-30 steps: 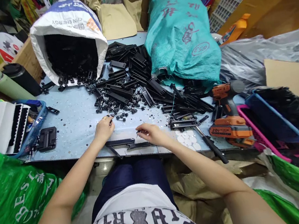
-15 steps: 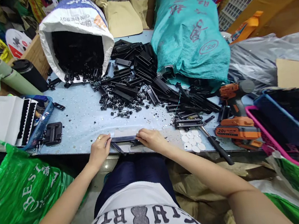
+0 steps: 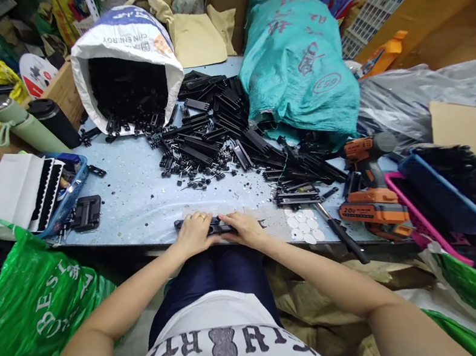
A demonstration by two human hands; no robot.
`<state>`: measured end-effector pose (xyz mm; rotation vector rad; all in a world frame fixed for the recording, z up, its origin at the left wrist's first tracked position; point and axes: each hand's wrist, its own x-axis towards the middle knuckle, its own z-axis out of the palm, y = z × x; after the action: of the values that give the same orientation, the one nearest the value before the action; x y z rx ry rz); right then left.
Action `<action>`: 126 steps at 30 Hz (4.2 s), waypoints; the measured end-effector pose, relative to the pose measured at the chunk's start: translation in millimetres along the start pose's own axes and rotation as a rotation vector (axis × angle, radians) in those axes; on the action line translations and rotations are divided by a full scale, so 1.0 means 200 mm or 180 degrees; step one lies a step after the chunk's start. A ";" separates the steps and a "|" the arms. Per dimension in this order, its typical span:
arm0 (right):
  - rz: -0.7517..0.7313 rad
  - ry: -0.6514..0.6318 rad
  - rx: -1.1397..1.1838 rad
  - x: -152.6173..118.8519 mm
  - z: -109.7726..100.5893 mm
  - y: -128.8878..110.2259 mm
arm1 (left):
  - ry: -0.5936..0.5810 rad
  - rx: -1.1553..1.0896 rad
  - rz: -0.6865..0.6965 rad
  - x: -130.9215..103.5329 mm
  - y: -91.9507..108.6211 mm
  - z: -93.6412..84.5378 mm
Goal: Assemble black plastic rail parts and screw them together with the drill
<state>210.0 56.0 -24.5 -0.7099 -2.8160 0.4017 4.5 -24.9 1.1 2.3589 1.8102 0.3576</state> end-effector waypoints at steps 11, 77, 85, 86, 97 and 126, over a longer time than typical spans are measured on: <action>-0.0670 -0.0524 -0.0588 0.09 -0.08 0.15 | 0.0009 0.0155 0.0121 -0.03 0.03 0.03; 0.1287 0.1058 0.3959 0.22 -0.12 -0.08 | 0.1389 -0.2021 -0.0332 0.15 0.07 -0.09; 0.0641 0.1591 0.3007 0.17 -0.15 -0.13 | 0.2170 -0.1908 -0.0460 0.16 0.21 -0.09; 0.0607 0.1631 0.2991 0.18 -0.15 -0.15 | 0.2300 -0.1899 -0.0488 0.16 0.23 -0.09; 0.0683 0.1802 0.2537 0.16 -0.06 -0.23 | 0.2027 -0.1850 -0.0159 0.17 0.15 -0.13; 0.1713 -0.0714 -0.2574 0.10 -1.05 0.98 | -0.0438 0.0910 -0.0106 0.13 0.09 0.00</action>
<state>334.2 276.2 114.0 -1.6720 -2.9053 -0.6835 28.3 -4.8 8.4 2.4577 1.9432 -0.0726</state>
